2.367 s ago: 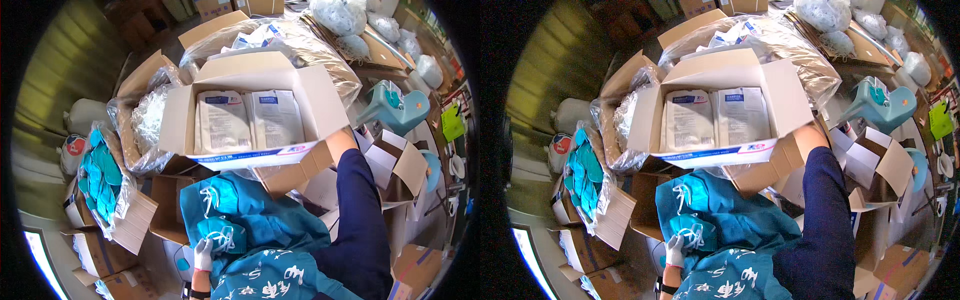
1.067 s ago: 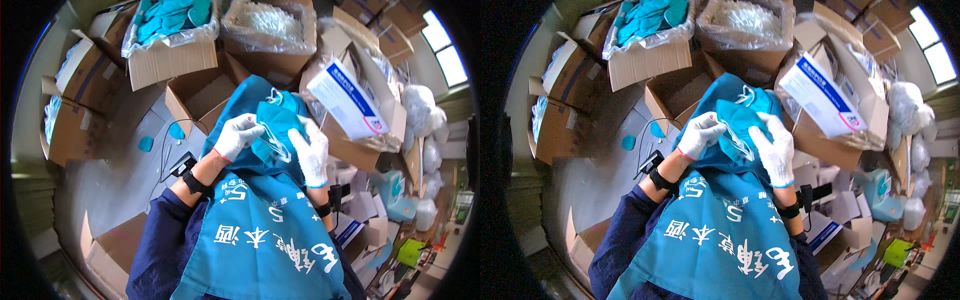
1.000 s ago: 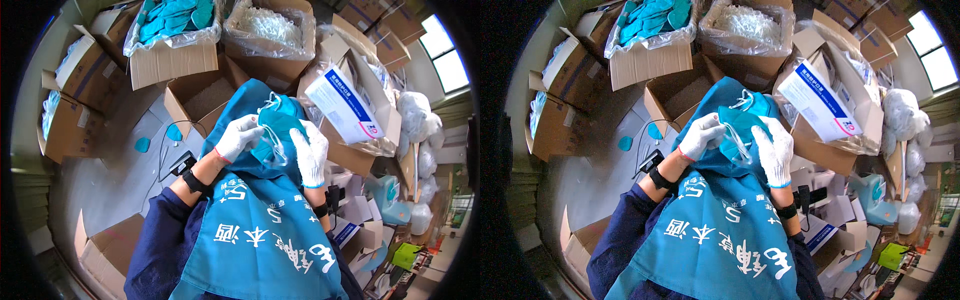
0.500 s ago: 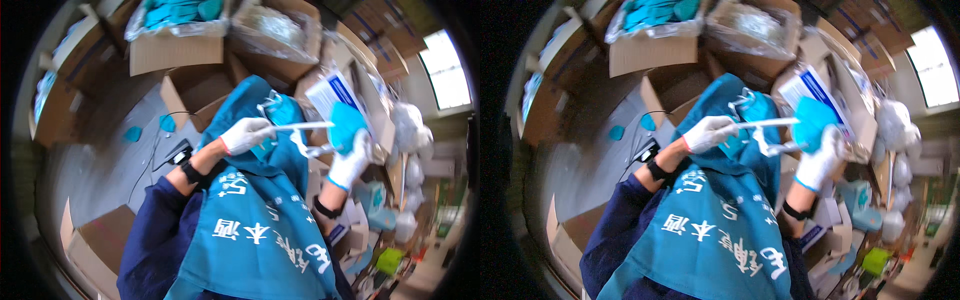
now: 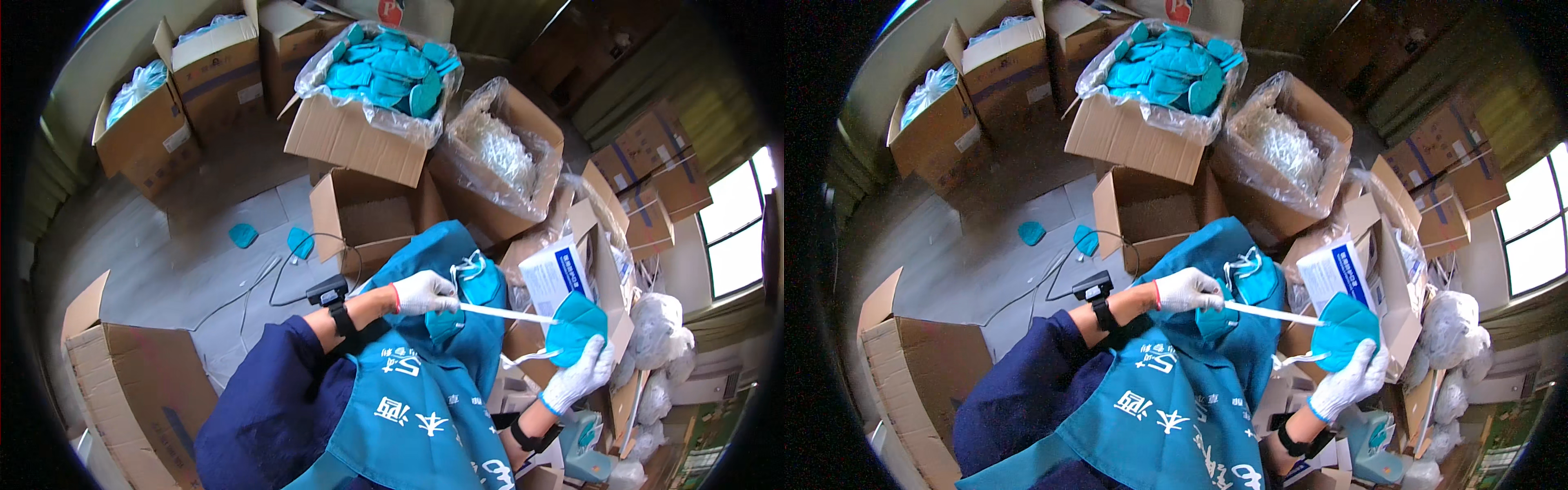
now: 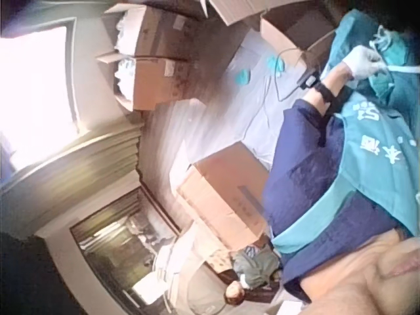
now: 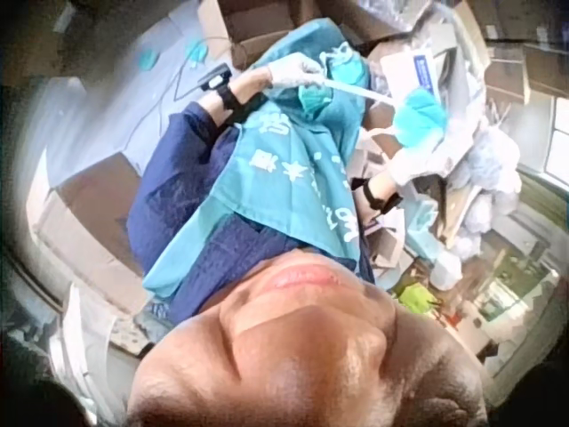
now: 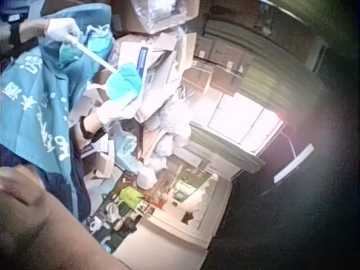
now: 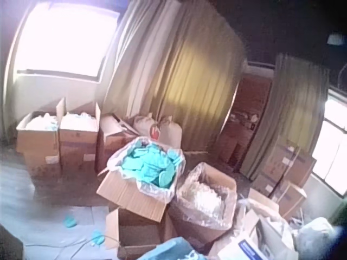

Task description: The recorder sorts through bulk boxes of medical masks, checking them and placing them into individual packages or smaller boxes.

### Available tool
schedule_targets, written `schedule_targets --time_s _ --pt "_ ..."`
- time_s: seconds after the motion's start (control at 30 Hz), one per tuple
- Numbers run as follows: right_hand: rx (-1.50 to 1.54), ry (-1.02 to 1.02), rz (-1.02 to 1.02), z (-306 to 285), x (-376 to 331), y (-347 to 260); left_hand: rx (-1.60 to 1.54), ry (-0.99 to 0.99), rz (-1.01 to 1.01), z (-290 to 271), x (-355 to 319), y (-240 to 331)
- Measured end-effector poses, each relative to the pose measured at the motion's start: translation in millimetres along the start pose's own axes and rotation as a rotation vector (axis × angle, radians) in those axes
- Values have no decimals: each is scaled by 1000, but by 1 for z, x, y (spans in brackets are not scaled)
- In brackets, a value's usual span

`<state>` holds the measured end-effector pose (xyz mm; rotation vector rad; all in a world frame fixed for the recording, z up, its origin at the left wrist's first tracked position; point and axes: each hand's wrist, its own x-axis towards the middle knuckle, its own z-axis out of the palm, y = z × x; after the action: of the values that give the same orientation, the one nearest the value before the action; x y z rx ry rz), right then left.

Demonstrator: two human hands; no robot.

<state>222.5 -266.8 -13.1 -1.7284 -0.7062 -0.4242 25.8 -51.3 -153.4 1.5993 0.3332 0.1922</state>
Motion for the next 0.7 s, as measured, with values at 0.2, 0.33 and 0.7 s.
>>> schedule_targets --time_s 0.2,0.33,0.7 --pt "120 -156 152 3 -13 -5 481 179 119 0 -5 -4" --pt "-115 -312 39 14 -25 0 361 339 326 -1 3 33" --pt "301 -417 262 46 -44 3 -226 -108 36 38 -8 52"
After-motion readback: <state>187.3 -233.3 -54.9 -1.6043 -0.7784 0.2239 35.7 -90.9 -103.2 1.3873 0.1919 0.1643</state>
